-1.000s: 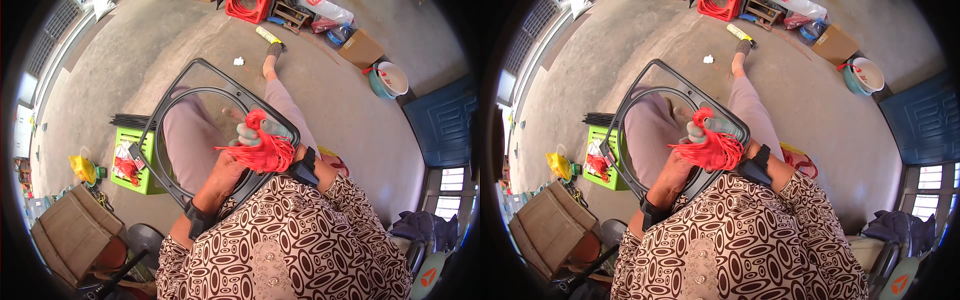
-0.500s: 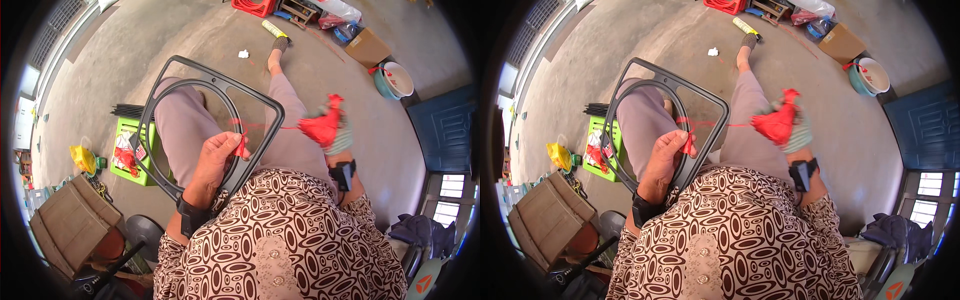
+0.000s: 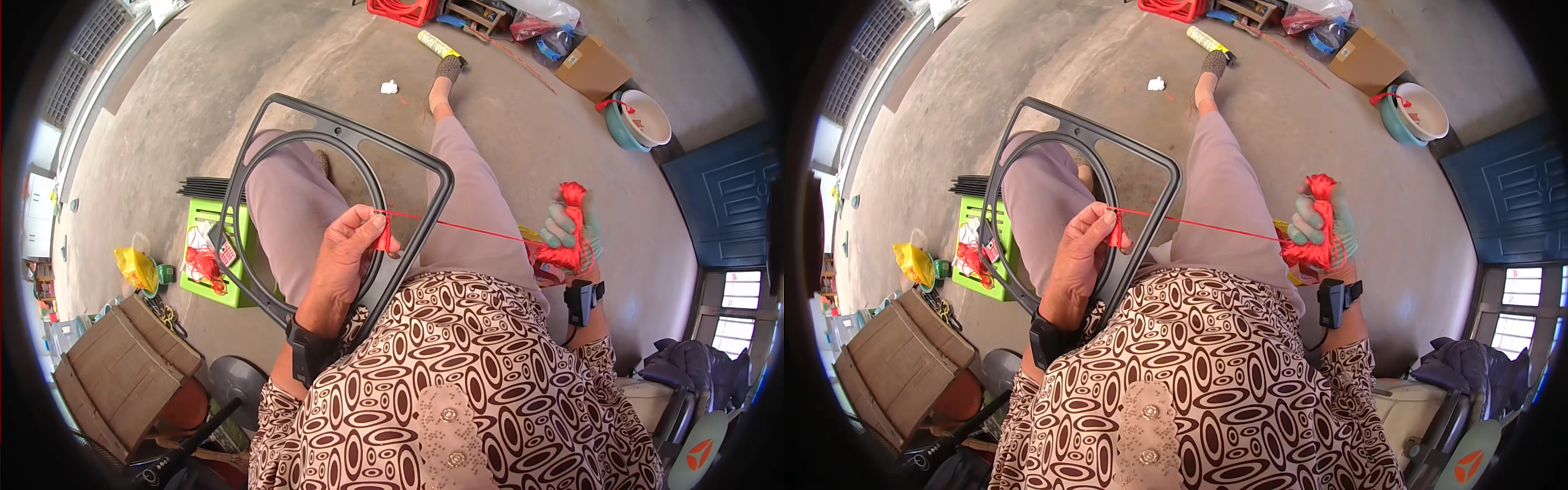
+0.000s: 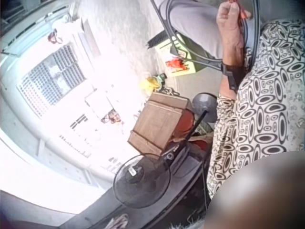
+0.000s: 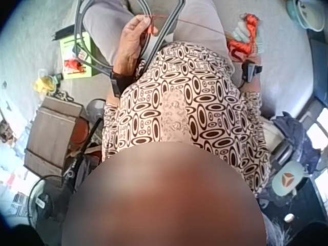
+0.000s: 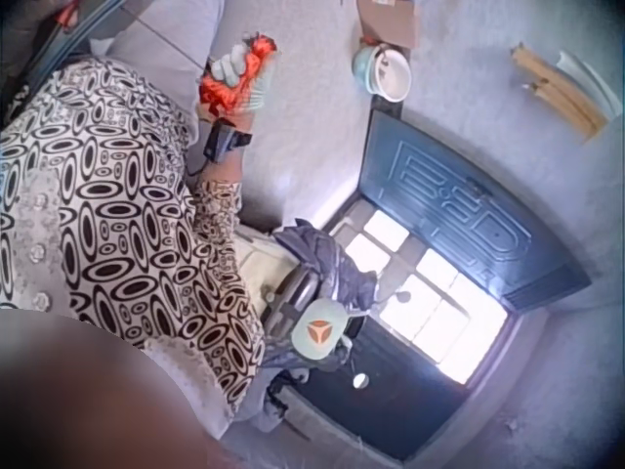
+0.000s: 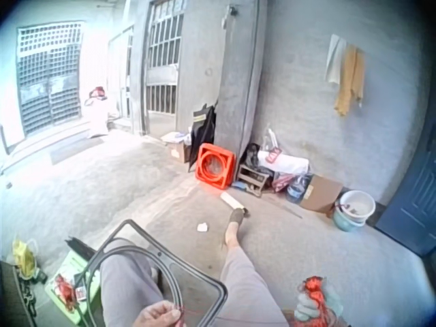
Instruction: Winding a red cord around the circular opening of a black plastic frame.
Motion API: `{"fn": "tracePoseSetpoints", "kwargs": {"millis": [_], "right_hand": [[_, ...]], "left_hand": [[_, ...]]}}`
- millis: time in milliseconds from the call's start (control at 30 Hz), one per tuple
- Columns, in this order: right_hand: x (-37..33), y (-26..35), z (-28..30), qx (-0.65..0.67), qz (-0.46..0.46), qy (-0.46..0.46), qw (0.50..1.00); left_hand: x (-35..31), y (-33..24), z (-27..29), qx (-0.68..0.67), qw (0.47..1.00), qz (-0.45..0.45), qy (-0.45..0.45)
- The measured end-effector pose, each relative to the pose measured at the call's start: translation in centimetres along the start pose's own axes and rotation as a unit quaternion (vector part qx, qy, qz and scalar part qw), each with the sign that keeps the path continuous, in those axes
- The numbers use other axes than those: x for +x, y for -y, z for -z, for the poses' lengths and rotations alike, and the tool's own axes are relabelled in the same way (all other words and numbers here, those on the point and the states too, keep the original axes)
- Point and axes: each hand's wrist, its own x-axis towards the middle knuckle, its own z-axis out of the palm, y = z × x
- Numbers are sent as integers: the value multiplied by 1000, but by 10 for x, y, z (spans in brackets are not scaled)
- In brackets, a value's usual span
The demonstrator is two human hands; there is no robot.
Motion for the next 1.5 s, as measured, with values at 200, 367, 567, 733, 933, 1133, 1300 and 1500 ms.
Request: {"fn": "tracePoseSetpoints", "kwargs": {"millis": [200, 367, 567, 733, 933, 1133, 1300, 1500], "right_hand": [[24, -3, 50, -79, -62, -99, 990], [48, -16, 37, -289, -32, -232, 928], [103, -65, -35, -587, 168, -138, 780], [126, -118, -69, -279, -49, -16, 959], [95, -113, -109, 11, -289, 259, 921], [113, -130, -105, 136, -261, 314, 903], [103, -116, -109, 6, -249, 201, 947], [100, -98, -4, -27, -91, -70, 993]], "left_hand": [[-5, -5, -7, -46, 999, 21, -15], [0, -2, -7, -17, 999, 36, -11], [1, 5, -7, -38, 996, 73, 34], [6, 9, -12, -31, 987, 144, 69], [3, 8, -19, -24, 994, 89, 67], [5, 18, -16, 4, 999, -9, 47], [-1, 24, -12, -5, 997, -71, -11], [0, 8, -9, 7, 999, 46, 15]]}}
